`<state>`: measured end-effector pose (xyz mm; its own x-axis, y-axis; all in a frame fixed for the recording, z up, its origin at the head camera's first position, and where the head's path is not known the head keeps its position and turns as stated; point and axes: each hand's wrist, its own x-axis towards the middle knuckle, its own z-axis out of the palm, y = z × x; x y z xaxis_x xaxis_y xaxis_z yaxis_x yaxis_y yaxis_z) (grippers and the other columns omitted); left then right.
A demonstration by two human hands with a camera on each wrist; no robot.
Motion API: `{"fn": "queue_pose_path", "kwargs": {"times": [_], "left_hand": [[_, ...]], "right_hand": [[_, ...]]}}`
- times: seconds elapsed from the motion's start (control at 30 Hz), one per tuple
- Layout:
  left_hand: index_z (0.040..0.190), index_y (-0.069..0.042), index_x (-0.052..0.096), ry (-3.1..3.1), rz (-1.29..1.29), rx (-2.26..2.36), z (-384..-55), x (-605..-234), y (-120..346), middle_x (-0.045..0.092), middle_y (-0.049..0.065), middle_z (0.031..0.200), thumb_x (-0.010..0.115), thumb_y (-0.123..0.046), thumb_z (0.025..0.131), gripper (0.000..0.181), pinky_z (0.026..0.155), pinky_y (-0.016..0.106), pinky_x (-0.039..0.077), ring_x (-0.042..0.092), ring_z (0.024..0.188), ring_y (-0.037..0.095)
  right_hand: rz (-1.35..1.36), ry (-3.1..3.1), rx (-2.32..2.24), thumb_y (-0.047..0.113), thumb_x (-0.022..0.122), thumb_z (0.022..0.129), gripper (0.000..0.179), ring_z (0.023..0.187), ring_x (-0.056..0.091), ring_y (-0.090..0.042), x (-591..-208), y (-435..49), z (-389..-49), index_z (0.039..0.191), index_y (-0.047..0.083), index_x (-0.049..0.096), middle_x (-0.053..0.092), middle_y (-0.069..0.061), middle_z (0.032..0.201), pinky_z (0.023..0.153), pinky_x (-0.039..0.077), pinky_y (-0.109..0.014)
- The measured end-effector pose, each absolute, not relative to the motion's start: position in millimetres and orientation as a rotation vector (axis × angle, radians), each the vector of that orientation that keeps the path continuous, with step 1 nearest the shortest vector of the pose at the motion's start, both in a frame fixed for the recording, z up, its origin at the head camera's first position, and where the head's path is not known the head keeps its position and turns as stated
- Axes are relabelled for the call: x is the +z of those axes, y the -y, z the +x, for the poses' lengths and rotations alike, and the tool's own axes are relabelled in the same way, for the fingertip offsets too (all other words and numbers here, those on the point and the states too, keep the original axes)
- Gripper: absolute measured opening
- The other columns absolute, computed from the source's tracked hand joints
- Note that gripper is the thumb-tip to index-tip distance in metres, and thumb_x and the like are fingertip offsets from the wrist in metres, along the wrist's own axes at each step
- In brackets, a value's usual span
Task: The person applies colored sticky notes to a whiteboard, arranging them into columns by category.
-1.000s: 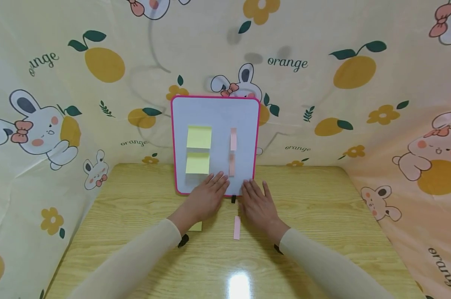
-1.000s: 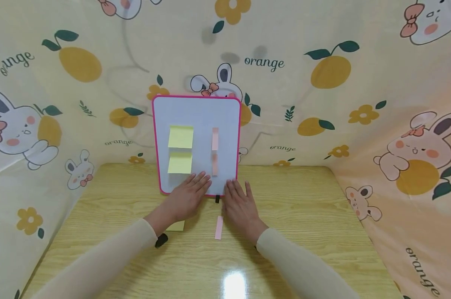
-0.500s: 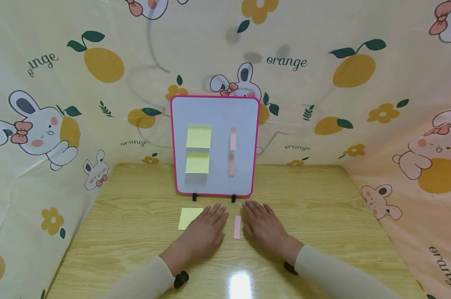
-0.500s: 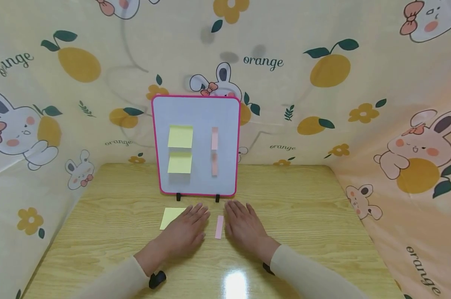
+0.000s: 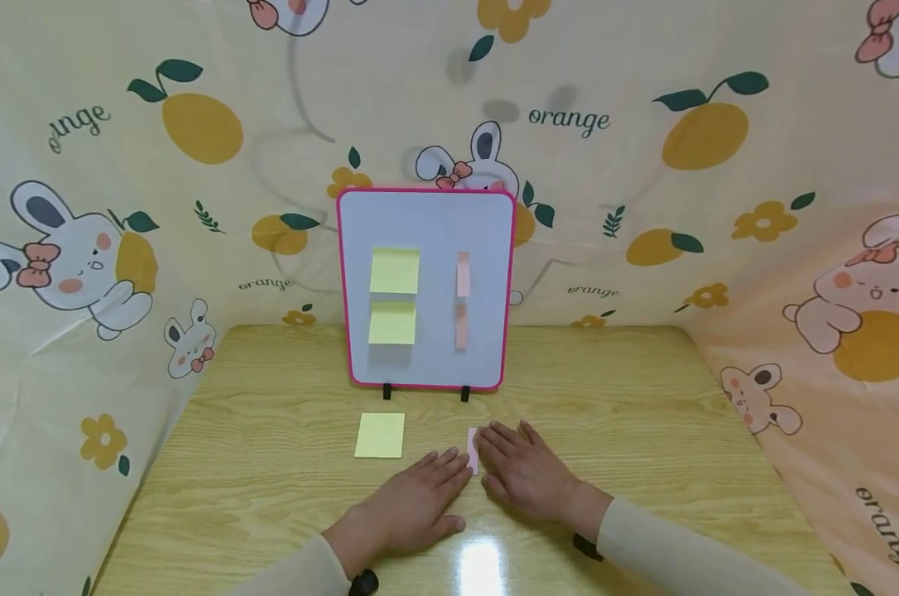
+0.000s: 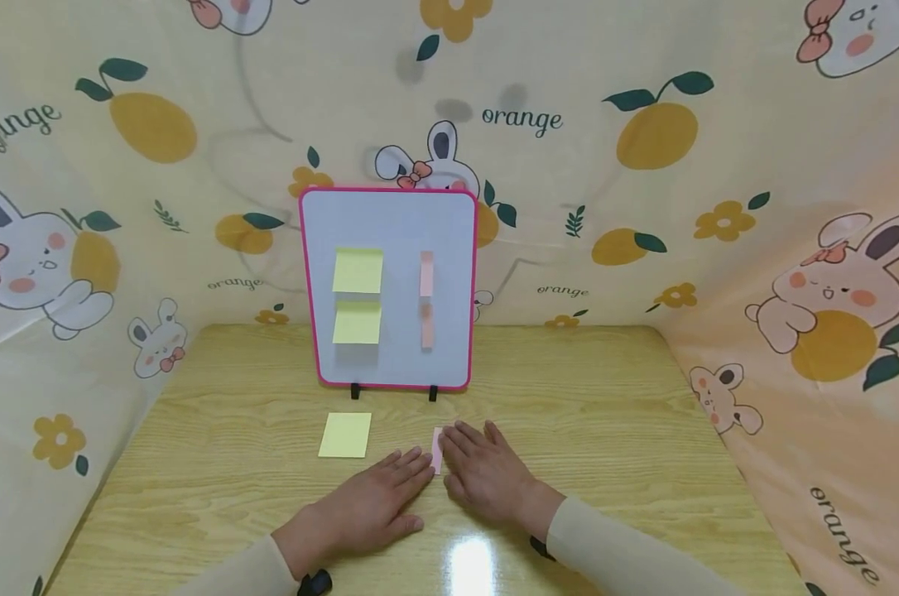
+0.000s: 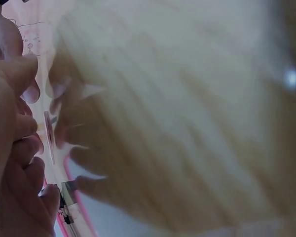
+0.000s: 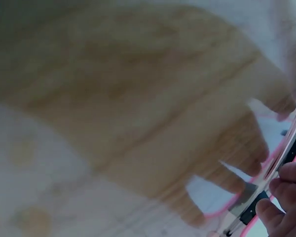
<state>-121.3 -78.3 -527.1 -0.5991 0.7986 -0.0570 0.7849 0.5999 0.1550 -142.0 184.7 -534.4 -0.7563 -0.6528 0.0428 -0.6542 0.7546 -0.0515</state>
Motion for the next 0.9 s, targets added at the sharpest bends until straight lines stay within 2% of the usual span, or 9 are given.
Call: {"fn": "queue_pose_path", "kwargs": {"times": [0.37,0.67,0.9], "left_hand": [[0.165,-0.01,0.036,-2.693,1.289,0.091,-130,-535,81,0.034,0.005,0.172,0.039,-0.06,0.11,0.074,0.132,0.042,0.028,0.029,0.161,0.022],[0.164,-0.008,0.038,-2.687,1.245,0.127,-138,-532,82,0.035,0.007,0.171,0.044,-0.055,0.11,0.071,0.132,0.044,0.028,0.029,0.161,0.024],[0.164,-0.008,0.039,-2.694,1.226,0.142,-138,-532,82,0.036,0.006,0.171,0.045,-0.054,0.11,0.071,0.132,0.045,0.029,0.029,0.161,0.024]], "right_hand": [[1.129,2.908,0.039,0.037,0.047,0.112,0.054,0.153,0.042,-0.035,-534,-178,-156,0.158,0.007,0.049,0.049,-0.011,0.163,0.12,0.037,-0.069],[1.135,2.986,-0.016,0.038,0.04,0.114,0.056,0.158,0.034,-0.03,-535,-170,-172,0.163,0.01,0.042,0.041,-0.007,0.168,0.124,0.034,-0.065],[1.137,2.996,0.009,0.038,0.039,0.114,0.057,0.158,0.035,-0.033,-532,-169,-173,0.163,0.008,0.04,0.041,-0.009,0.169,0.124,0.033,-0.066]]}}
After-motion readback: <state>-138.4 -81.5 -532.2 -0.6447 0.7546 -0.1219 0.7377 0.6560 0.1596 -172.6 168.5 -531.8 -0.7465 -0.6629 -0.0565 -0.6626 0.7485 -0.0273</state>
